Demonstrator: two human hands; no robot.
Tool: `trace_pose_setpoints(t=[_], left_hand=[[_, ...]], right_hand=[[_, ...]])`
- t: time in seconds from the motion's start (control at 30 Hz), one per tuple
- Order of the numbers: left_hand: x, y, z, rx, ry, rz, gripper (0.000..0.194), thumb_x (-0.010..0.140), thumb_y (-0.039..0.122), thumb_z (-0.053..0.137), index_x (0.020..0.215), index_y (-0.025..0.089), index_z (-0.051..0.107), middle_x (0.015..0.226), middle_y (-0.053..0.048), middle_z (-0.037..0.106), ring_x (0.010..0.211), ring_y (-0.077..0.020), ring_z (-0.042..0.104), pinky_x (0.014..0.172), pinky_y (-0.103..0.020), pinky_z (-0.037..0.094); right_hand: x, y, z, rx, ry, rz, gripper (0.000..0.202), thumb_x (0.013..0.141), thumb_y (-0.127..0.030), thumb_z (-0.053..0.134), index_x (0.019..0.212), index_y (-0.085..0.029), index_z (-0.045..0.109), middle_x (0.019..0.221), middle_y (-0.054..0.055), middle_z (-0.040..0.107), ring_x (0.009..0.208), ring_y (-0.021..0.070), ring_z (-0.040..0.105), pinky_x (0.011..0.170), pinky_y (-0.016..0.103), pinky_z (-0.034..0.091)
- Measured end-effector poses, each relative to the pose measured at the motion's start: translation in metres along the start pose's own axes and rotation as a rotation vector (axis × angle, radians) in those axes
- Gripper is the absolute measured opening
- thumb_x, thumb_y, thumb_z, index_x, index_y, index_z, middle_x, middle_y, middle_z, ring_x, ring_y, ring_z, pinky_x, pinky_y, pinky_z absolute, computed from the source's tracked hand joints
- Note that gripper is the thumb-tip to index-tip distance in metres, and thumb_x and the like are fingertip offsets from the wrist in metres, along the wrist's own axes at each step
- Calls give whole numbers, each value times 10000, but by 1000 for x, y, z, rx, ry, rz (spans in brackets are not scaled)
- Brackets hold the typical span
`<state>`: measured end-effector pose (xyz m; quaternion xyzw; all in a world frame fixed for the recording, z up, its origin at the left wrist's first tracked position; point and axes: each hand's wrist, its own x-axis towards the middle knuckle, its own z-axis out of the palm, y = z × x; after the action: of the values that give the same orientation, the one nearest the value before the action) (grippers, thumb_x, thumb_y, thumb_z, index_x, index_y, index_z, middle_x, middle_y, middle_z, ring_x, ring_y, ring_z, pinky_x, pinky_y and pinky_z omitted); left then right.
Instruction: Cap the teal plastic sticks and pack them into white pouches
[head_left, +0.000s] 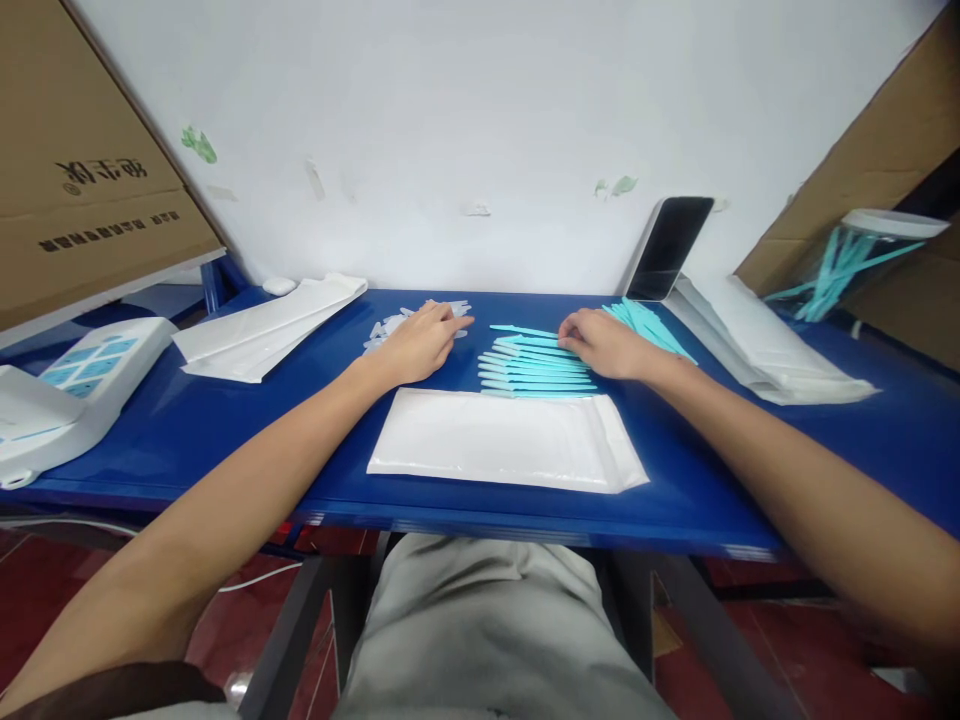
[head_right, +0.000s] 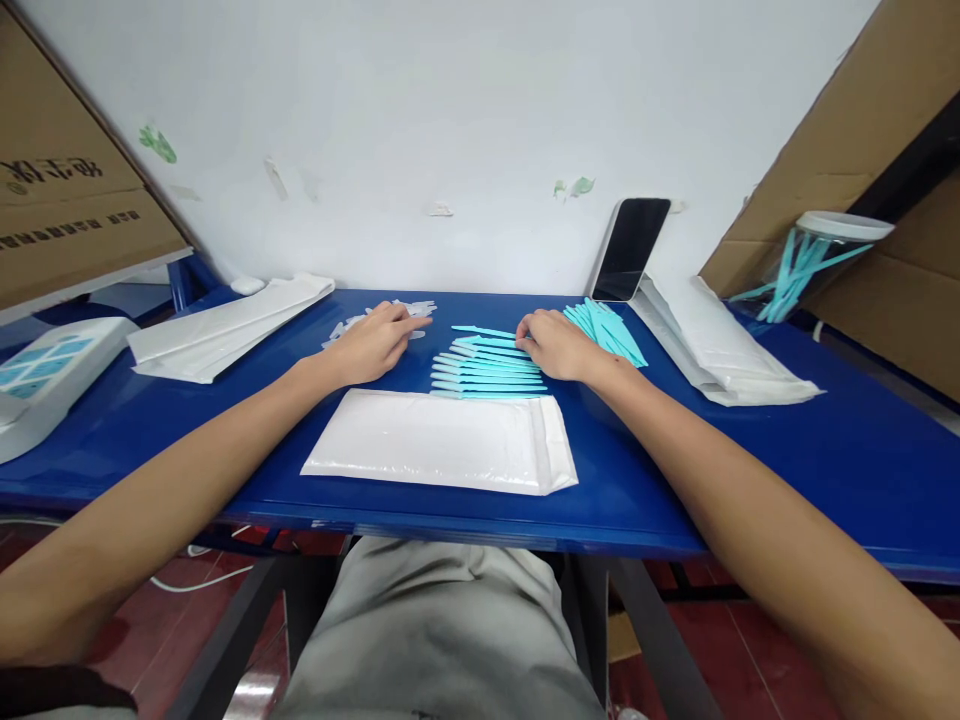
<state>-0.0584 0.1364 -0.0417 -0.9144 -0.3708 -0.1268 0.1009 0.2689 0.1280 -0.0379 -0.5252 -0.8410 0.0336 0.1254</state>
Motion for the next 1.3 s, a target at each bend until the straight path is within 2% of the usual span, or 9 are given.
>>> trace_pose_setpoints(t=[0.1, 0.23, 0.43, 0.63, 0.73, 0.83, 0.93, 1.13, 1.3], left_hand=[[-1, 3, -1, -20, 58, -60, 583, 1014, 133, 304, 1576, 74, 444, 1128, -198, 610, 993, -306, 565, 886, -441, 492], [-1, 8, -5, -87, 122, -112, 523, 1064, 225, 301, 1532, 105, 500, 1134, -178, 670, 1015, -306, 601, 890, -437, 498], [4, 10, -7, -159, 285, -164, 392, 964, 239, 473, 1195, 136, 774, 782, -87, 716, 921, -277, 653, 813, -370, 511], [5, 10, -5, -318, 475, -111, 337, 849, 163, 538, 1041, 161, 814, 683, -2, 689, 631, -144, 633, 696, -266, 499], [4, 10, -3, -327, 485, -31, 289, 905, 205, 557, 1048, 156, 803, 677, -1, 675, 591, -128, 606, 664, -254, 487], [3, 11, -4, -295, 483, 20, 286, 967, 272, 570, 1135, 159, 772, 748, -22, 683, 648, -145, 617, 700, -277, 501], [2, 14, -6, -275, 481, 55, 318, 970, 209, 538, 1213, 164, 738, 838, -43, 671, 720, -165, 625, 748, -308, 522], [2, 14, -4, -298, 426, 107, 327, 993, 115, 471, 1157, 176, 747, 1002, -85, 636, 813, -179, 637, 756, -337, 551], [5, 20, -4, -540, 448, -27, 264, 978, 184, 592, 1196, 180, 741, 1122, -99, 686, 861, -172, 698, 807, -342, 606]], right_hand=[[-2, -1, 0, -28, 115, -14, 196, 968, -256, 478, 887, -205, 650, 920, 120, 718, 898, 300, 651, 810, 414, 431], [-5, -4, 1, 31, 299, -36, 185, 995, -305, 449, 911, -221, 591, 925, 104, 718, 875, 295, 653, 886, 462, 414], [-10, -14, -3, 232, 332, -32, 88, 991, -275, 449, 977, -237, 528, 893, 97, 751, 782, 274, 660, 729, 385, 436], [-10, -10, 2, 189, 369, 4, 239, 963, -199, 435, 1166, -205, 560, 779, 58, 703, 703, 273, 626, 692, 385, 438], [-8, -3, 6, 148, 385, 15, 338, 940, -172, 436, 1234, -187, 602, 788, 67, 707, 745, 290, 641, 726, 399, 472], [-7, -1, 7, 108, 392, -7, 395, 933, -170, 426, 1262, -161, 645, 957, 126, 759, 887, 318, 684, 822, 426, 506], [-10, -8, 4, 71, 385, -16, 410, 953, -194, 407, 1258, -148, 676, 1083, 163, 772, 1009, 345, 697, 886, 446, 502], [-19, -32, -4, 73, 306, 10, 378, 1010, -369, 455, 1205, -186, 722, 938, 109, 787, 791, 303, 697, 723, 398, 451], [-21, -35, -4, 101, 311, -97, 358, 1018, -380, 467, 1179, -197, 729, 972, 89, 781, 747, 252, 670, 734, 380, 453]])
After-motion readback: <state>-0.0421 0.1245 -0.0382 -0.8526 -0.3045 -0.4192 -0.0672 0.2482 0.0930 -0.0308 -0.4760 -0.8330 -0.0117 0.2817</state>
